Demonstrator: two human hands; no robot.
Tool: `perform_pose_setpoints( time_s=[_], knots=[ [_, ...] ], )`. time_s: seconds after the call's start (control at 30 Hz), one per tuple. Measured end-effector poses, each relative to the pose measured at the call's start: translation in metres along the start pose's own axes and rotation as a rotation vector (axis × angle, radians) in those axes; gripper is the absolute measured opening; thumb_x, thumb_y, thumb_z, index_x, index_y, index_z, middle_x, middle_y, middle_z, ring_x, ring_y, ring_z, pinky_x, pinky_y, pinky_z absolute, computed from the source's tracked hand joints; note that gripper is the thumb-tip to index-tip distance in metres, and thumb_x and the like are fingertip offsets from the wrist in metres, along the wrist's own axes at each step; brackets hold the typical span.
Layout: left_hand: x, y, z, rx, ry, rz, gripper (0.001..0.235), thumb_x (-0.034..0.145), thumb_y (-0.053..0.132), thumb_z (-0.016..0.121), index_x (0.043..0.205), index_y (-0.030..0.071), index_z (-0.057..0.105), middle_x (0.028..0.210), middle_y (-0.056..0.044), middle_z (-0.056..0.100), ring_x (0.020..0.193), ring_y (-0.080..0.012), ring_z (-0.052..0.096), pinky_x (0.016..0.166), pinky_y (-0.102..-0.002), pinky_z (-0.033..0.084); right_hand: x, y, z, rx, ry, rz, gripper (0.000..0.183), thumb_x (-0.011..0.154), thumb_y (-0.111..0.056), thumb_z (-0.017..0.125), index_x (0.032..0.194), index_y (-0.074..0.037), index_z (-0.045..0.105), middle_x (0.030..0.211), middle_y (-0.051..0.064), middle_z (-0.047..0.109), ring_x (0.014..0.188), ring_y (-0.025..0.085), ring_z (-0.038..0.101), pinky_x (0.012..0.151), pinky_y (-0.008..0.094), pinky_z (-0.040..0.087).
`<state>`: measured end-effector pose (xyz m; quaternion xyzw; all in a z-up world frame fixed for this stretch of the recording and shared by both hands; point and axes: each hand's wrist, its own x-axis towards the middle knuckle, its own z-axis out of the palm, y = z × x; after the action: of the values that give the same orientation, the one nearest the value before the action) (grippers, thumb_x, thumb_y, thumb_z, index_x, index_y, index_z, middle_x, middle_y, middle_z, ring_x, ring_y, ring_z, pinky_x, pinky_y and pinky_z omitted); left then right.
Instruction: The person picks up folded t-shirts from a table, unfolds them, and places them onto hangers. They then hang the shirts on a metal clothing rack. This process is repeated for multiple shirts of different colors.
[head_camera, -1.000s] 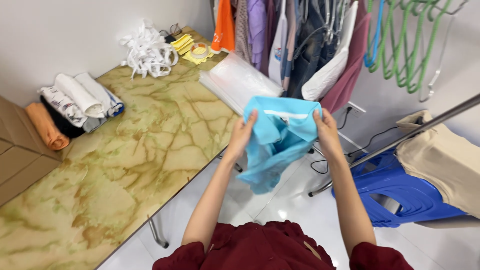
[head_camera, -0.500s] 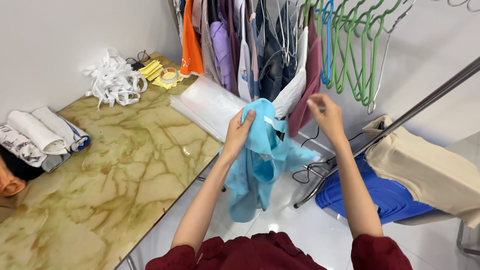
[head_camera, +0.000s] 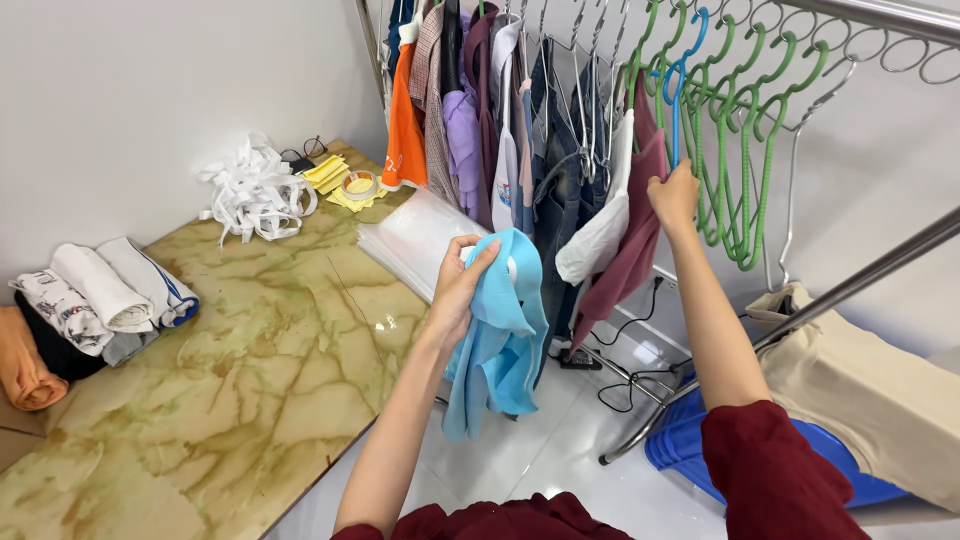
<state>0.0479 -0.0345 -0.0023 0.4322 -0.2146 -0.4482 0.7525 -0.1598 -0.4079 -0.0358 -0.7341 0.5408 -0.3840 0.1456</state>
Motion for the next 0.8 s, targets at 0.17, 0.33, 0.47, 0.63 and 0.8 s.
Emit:
perform_pose_setpoints(
  time_s=[0.17, 0.33, 0.47, 0.63, 0.8],
  knots=[
    [-0.008, 0.015, -0.003, 0.058, -0.014, 0.034, 0.038, 0.101, 0.019, 0.065, 0.132, 0.017, 0.044, 0.107, -0.014, 0.071, 0.091, -0.0164, 0.069, 0.082, -0.033, 0.061, 0.006, -0.012, -0.003, 0.222, 0.033, 0.011, 0.048, 0.094, -0.049, 0.081, 0.112, -0.008, 0.065, 0.082, 0.012, 0.066, 0.083, 0.032, 0.071, 0.069, 0.044, 0.056],
    [0.023, -0.007, -0.016, 0.103, -0.044, 0.045, 0.015, 0.105, 0.016, 0.055, 0.119, 0.018, 0.055, 0.1, -0.007, 0.068, 0.091, -0.0126, 0.066, 0.083, -0.03, 0.06, -0.017, -0.017, -0.01, 0.267, 0.219, -0.108, 0.032, 0.106, -0.037, 0.07, 0.094, -0.008, 0.065, 0.068, 0.008, 0.06, 0.067, 0.03, 0.065, 0.065, 0.042, 0.051],
    [0.027, -0.008, -0.009, 0.098, -0.021, 0.002, 0.013, 0.094, 0.017, 0.068, 0.104, 0.013, 0.061, 0.085, -0.005, 0.067, 0.076, -0.0114, 0.066, 0.07, -0.026, 0.06, -0.064, -0.017, -0.019, 0.249, 0.284, -0.137, 0.043, 0.107, -0.029, 0.066, 0.076, -0.003, 0.054, 0.059, 0.017, 0.05, 0.059, 0.034, 0.056, 0.061, 0.043, 0.044],
    [0.007, 0.004, 0.004, 0.185, 0.028, 0.049, 0.038, 0.079, 0.019, 0.088, 0.084, 0.016, 0.05, 0.072, -0.003, 0.059, 0.064, -0.0112, 0.06, 0.055, -0.023, 0.051, -0.138, -0.013, -0.032, 0.058, 0.356, -0.197, 0.047, 0.106, -0.027, 0.07, 0.068, -0.002, 0.057, 0.058, 0.02, 0.054, 0.06, 0.044, 0.061, 0.059, 0.045, 0.047],
    [0.002, 0.001, 0.004, 0.414, 0.085, 0.157, 0.038, 0.068, 0.004, 0.071, 0.079, 0.019, 0.038, 0.073, 0.005, 0.038, 0.069, -0.0119, 0.038, 0.061, -0.03, 0.03, -0.193, 0.011, -0.031, -0.02, 0.597, -0.426, 0.042, 0.102, -0.014, 0.075, 0.066, -0.012, 0.054, 0.068, 0.0, 0.052, 0.06, 0.022, 0.059, 0.058, 0.025, 0.047]
  ],
)
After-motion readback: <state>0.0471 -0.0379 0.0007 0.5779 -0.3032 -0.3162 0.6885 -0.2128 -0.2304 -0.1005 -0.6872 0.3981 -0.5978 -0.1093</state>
